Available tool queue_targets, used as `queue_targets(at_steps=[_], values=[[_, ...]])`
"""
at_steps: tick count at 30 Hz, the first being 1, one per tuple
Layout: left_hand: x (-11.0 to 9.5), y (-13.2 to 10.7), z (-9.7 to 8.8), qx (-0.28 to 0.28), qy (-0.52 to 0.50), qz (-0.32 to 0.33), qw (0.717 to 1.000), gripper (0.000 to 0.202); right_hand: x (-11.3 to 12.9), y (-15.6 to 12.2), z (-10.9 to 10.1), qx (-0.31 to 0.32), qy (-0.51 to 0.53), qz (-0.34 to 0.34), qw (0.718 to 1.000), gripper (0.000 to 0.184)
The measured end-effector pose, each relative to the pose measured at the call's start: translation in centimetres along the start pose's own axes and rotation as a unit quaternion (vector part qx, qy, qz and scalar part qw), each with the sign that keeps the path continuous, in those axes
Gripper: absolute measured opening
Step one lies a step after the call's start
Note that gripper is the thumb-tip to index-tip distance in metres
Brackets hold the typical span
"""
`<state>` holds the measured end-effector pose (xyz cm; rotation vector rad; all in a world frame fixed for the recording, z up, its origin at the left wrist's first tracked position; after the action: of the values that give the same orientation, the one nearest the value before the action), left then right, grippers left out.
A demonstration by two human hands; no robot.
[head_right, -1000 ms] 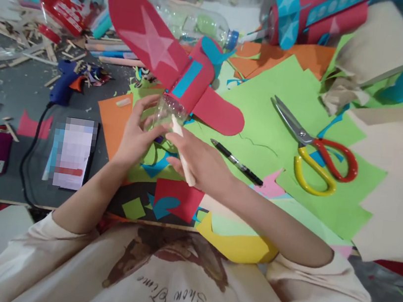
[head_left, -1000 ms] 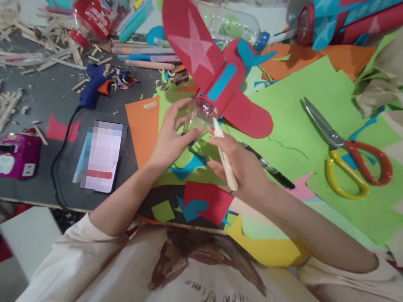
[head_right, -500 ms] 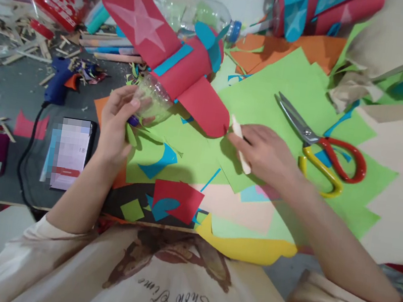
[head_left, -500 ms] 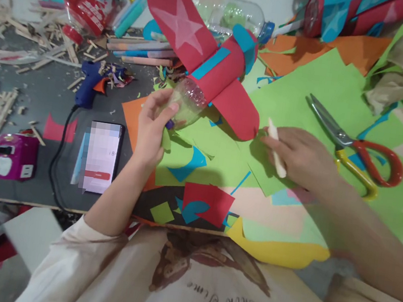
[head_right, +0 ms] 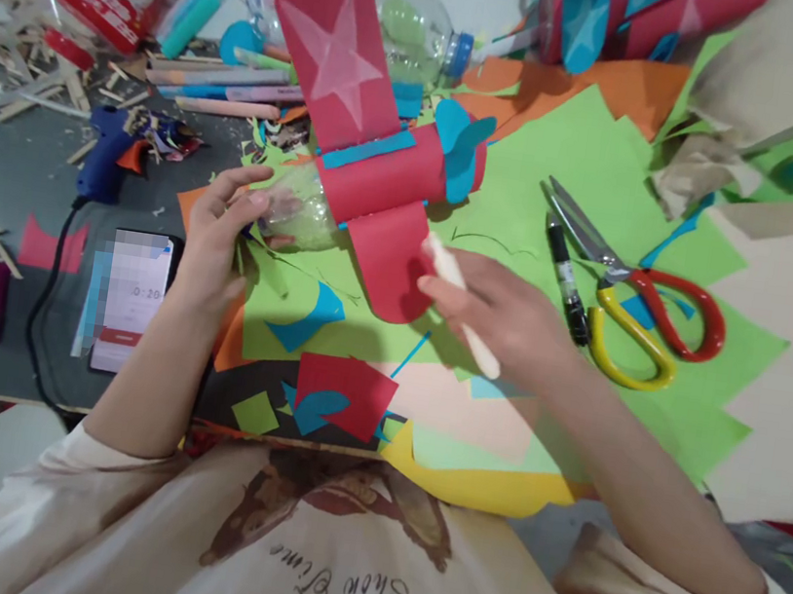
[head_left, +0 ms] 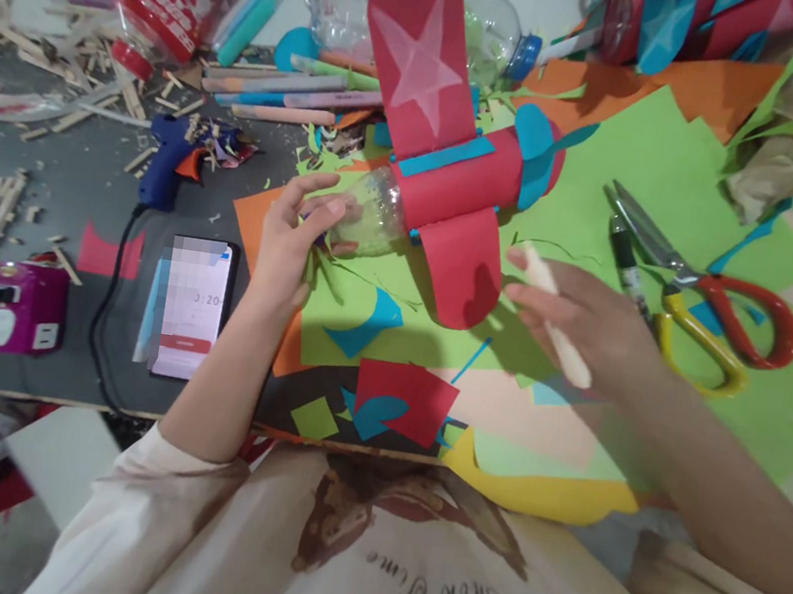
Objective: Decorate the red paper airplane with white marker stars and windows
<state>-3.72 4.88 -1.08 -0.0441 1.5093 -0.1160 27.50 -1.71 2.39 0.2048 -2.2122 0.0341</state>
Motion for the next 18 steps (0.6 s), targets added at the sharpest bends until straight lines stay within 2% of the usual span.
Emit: queue_targets(at_steps=[2,3,4,5,8,11,14,16,18], values=[[-0.1,0.0,0.2,-0.015,-0.022,-0.009,1.0,0.048,0.6,0.2,1.1,0.04,-0.016,-0.074,0.996,0.02],[-0.2,0.0,0.3,-0.022,-0.028,-0.009,0.999,0.05,0.9,0.4,1.5,0.053,-0.067,-0.161,0.983,0.022],[-0.2,-0.1,0.4,-0.029,-0.03,-0.007,0.999,0.052,1.0,0.6,1.7,0.049,-0.107,-0.219,0.969,0.025],[-0.2,-0.1,0.5,-0.036,-0.029,-0.002,0.999,0.053,0.9,0.9,1.8,0.037,-0.123,-0.249,0.96,0.028],[0.2,0.0,0.5,-0.057,-0.007,0.031,0.998,0.054,0.5,1.6,2.0,-0.01,-0.085,-0.264,0.961,0.032],[0.4,0.1,0.0,-0.1,0.055,0.11,0.987,0.049,0.4,1.7,2.5,-0.039,-0.042,-0.257,0.965,0.033],[-0.5,-0.4,-0.6,-0.19,0.128,0.255,0.939,0.048,0.5,1.4,3.2,-0.044,-0.043,-0.264,0.963,0.034],[-1.7,-1.4,-0.5,-0.241,0.198,0.375,0.873,0.043,0.4,1.2,3.6,-0.033,-0.041,-0.265,0.963,0.034],[-2.7,-2.5,0.4,-0.235,0.281,0.443,0.818,0.034,0.2,1.1,3.9,-0.016,-0.035,-0.262,0.964,0.032]])
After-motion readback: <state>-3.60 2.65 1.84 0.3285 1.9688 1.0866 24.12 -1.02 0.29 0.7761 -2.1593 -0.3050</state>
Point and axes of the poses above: each hand's wrist, its own y-axis towards the middle knuckle, its own z-axis out of the palm, x = y × z, the point moved 2 cm from there along y, towards the middle knuckle, and after that the axes turned 5 degrees about -y, right-handed, at the moved point
